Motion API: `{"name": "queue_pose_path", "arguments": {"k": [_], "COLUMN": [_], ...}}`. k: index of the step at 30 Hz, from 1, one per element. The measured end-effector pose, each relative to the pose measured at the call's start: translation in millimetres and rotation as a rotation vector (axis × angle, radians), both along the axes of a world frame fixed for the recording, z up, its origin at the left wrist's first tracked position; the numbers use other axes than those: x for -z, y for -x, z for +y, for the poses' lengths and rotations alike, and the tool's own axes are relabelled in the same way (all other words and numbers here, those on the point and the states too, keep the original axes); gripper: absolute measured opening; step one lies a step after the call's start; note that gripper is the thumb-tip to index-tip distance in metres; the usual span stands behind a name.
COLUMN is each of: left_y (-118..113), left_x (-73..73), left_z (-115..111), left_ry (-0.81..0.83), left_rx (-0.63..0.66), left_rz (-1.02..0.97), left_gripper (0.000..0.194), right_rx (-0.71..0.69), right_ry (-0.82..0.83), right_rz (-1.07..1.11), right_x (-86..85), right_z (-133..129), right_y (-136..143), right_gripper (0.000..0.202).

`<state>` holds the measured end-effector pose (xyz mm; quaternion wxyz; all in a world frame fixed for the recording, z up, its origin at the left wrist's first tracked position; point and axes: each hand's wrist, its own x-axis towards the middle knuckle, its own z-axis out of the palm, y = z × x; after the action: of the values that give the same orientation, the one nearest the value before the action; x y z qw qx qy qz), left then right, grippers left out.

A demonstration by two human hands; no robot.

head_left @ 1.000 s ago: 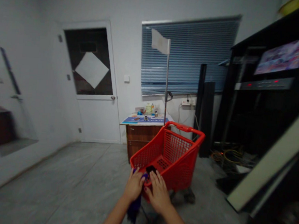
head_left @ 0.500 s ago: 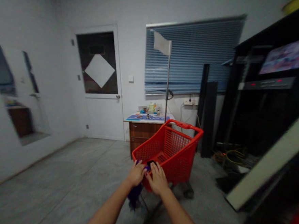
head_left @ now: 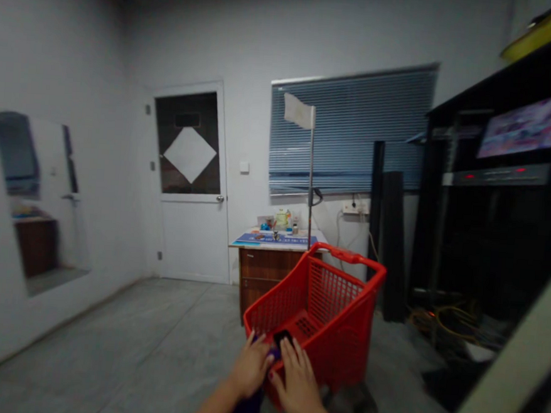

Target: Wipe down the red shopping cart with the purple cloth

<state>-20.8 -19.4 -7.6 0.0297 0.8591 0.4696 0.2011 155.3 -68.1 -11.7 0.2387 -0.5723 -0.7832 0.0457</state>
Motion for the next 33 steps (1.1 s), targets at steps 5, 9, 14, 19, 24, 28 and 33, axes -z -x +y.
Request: {"name": "queue_pose_path", "arguments": {"k": [5, 9, 14, 19, 24, 28, 33], "left_y": [-1.3, -4.0, -0.9, 2.7, -4.8, -5.0, -1.1], "left_x": [-6.4, -12.0, -3.1, -5.6, 5.0, 5.6, -5.1], "left_z": [-6.9, -7.6, -14.3, -8.1, -6.3, -7.9, -7.6], "left_ry": [0.03, 0.06, 0.069, 0.086, 0.095, 0.069, 0.006], "left_rx": [0.018, -0.033, 0.043, 0.046, 0.04, 0.113, -0.004], "left_rz": [-0.035, -0.07, -0.073, -0.041, -0.069, -0.074, -0.082], "left_gripper": [0.037, 0.037, 0.045, 0.046, 0.047, 0.05, 0.041], "right_rx": [-0.008, -0.002, -0.011, -0.039, -0.044, -0.031, 0.008], "right_ry": [0.033, 0.044, 0.022, -0.02, -0.03, -0.031, 0.016], "right_rz": [-0.032, -0.04, -0.043, -0.049, -0.072, -0.071, -0.057], "right_x": [-2.7, -0.6, 17.0, 26.6, 32.2, 32.3, 18.1], "right_z": [-3.4, -3.0, 3.7, 7.7, 9.9, 7.8, -1.2], "right_y": [-2.2, -2.5, -6.6, -13.4, -20.2, -20.1, -10.6], "right_gripper": [0.071, 0.071, 0.072, 0.069, 0.068, 0.067, 0.067]}}
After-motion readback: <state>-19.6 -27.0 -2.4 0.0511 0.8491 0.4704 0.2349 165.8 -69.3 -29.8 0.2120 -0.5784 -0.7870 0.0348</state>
